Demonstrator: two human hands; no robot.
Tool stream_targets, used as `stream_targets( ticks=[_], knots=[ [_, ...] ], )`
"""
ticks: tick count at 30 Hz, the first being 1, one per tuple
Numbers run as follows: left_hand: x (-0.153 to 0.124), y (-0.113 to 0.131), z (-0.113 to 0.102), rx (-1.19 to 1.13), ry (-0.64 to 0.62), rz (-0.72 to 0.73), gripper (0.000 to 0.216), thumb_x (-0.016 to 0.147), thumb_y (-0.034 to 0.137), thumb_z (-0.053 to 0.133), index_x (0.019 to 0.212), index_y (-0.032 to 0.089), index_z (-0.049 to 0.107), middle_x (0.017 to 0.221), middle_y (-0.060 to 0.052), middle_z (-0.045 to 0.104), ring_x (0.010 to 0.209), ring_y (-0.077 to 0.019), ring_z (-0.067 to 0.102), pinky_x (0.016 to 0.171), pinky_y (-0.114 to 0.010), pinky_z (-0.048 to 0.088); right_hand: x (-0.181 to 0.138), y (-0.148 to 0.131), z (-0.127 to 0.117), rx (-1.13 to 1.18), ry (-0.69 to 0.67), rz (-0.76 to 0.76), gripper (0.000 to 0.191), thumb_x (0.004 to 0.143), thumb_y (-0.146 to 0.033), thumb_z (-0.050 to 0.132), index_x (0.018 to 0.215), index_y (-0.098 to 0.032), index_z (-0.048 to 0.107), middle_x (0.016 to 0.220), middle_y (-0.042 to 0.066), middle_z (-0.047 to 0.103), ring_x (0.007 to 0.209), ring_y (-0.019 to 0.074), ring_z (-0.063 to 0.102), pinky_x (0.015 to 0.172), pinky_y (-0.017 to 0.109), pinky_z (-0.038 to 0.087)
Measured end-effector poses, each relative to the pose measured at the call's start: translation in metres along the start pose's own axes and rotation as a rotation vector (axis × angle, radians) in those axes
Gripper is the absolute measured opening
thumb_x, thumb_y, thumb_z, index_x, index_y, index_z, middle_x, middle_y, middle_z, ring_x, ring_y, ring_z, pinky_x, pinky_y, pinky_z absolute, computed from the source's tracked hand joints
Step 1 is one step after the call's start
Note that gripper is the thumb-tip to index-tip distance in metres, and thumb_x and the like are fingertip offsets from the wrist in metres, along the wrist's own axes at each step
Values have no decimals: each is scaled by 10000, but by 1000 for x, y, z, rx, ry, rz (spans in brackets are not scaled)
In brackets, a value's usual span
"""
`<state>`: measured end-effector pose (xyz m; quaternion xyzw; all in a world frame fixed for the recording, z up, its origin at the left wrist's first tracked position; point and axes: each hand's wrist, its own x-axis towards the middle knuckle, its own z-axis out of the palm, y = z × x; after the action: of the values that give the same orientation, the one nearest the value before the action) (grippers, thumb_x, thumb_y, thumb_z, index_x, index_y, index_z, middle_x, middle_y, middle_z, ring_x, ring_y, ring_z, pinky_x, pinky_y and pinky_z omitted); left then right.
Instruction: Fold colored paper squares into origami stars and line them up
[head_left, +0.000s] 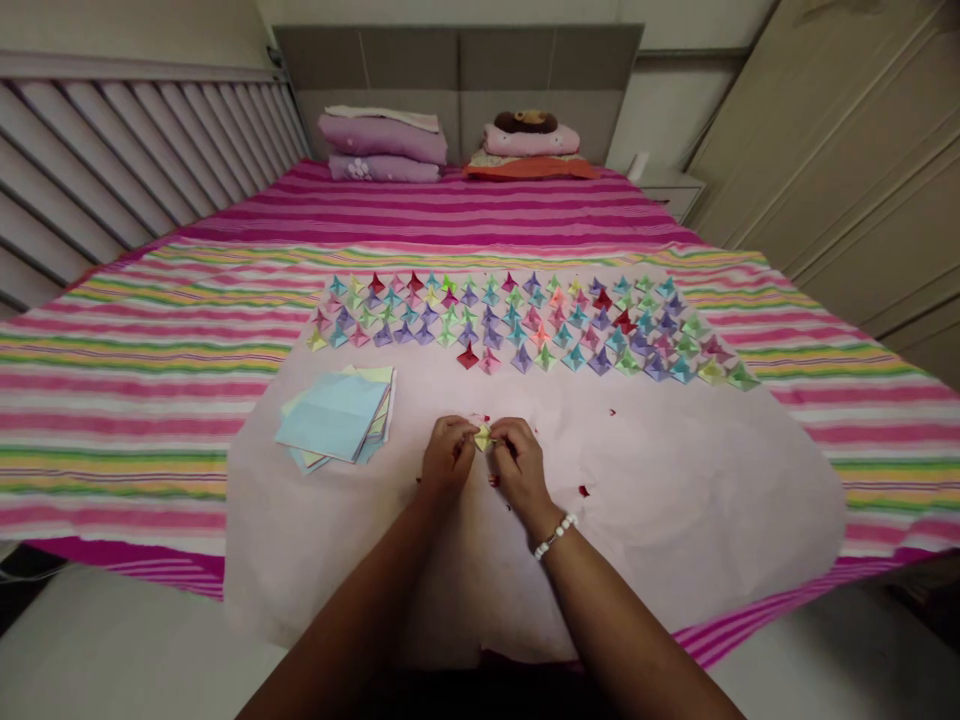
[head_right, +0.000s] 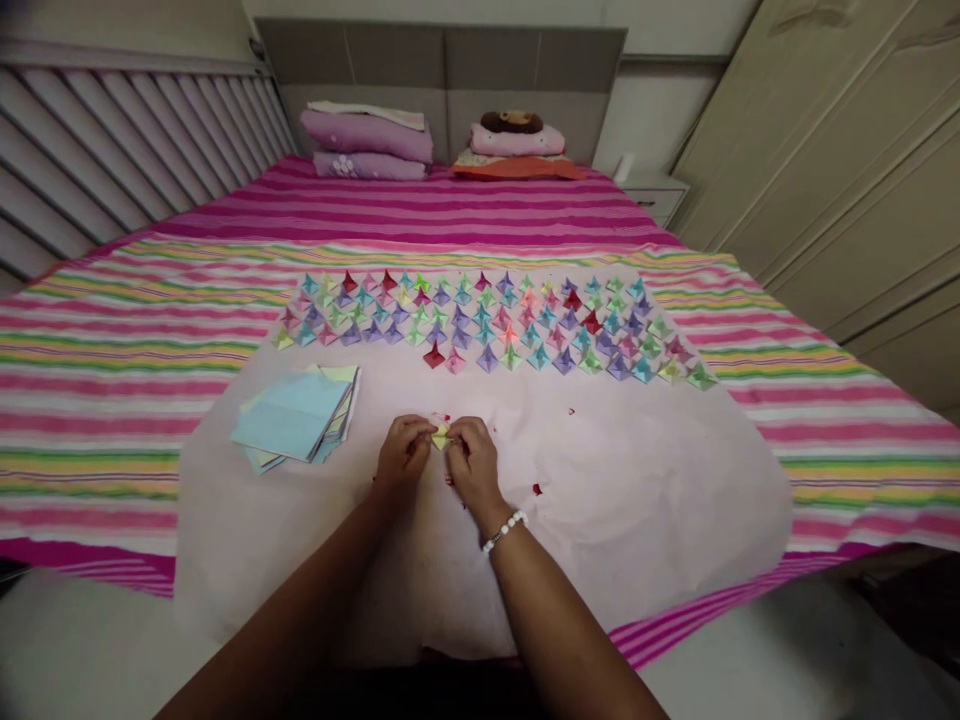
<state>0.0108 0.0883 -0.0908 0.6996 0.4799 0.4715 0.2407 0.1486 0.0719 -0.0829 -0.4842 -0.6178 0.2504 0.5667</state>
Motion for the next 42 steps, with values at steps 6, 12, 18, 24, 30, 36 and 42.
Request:
stream_targets(
  ticks=[6, 12, 18, 24, 30, 36, 42],
  knots=[
    [1, 9, -17, 260, -217, 78, 277, 850, 129, 479, 1074, 221, 613, 1152, -75, 547, 831, -128, 607, 722, -257, 517, 0, -4, -1, 19, 7, 5, 175, 774, -90, 449, 799, -214, 569, 902, 54, 564, 872, 203, 547, 781, 362, 452],
    [15, 16, -44, 534, -477, 208, 340, 861, 93, 461, 1121, 247, 616, 1069, -53, 642, 907, -172, 625, 757, -278, 503, -1, -3, -1, 33, -8, 10, 161, 790, -93, 465, 804, -210, 574, 940, 63, 560, 884, 204, 547, 771, 355, 451],
    [22, 8, -51, 630, -552, 381, 245, 843, 116, 539, 1036, 231, 638, 960, -53, 681, 838, -186, 625, 725, -298, 453, -2, 1, -1, 28, -14, -11, 156, 790, -98, 475, 808, -206, 586, 949, 69, 568, 884, 210, 558, 751, 353, 459],
    [27, 18, -55, 730, -624, 399, 165, 844, 130, 549, 956, 210, 639, 869, -49, 680, 754, -179, 614, 661, -288, 421, -2, 4, 0, 11, 3, -32, 177, 780, -86, 483, 832, -214, 594, 972, 73, 577, 876, 214, 569, 723, 352, 469],
    [31, 20, -55, 712, -581, 396, 145, 900, 171, 488, 865, 192, 627, 818, -51, 674, 730, -180, 612, 664, -297, 422, -2, 2, 0, 22, 4, -23, 186, 780, -87, 486, 853, -216, 597, 986, 71, 581, 738, 180, 563, 658, 337, 474],
    [32, 20, -53, 585, -524, 352, 130, 864, 151, 508, 803, 191, 616, 771, -42, 667, 702, -176, 608, 647, -292, 432, 0, -4, -1, 32, 9, -20, 219, 779, -95, 498, 927, -211, 610, 1005, 75, 571, 670, 158, 539, 650, 338, 478],
    [50, 16, -61, 347, -236, 203, 145, 846, 156, 515, 850, 209, 650, 787, -33, 666, 732, -151, 614, 680, -267, 477, 1, -7, -2, 46, 50, -2, 290, 805, -132, 510, 1073, -218, 577, 1010, 73, 546, 641, 151, 525, 658, 350, 483]
  ],
)
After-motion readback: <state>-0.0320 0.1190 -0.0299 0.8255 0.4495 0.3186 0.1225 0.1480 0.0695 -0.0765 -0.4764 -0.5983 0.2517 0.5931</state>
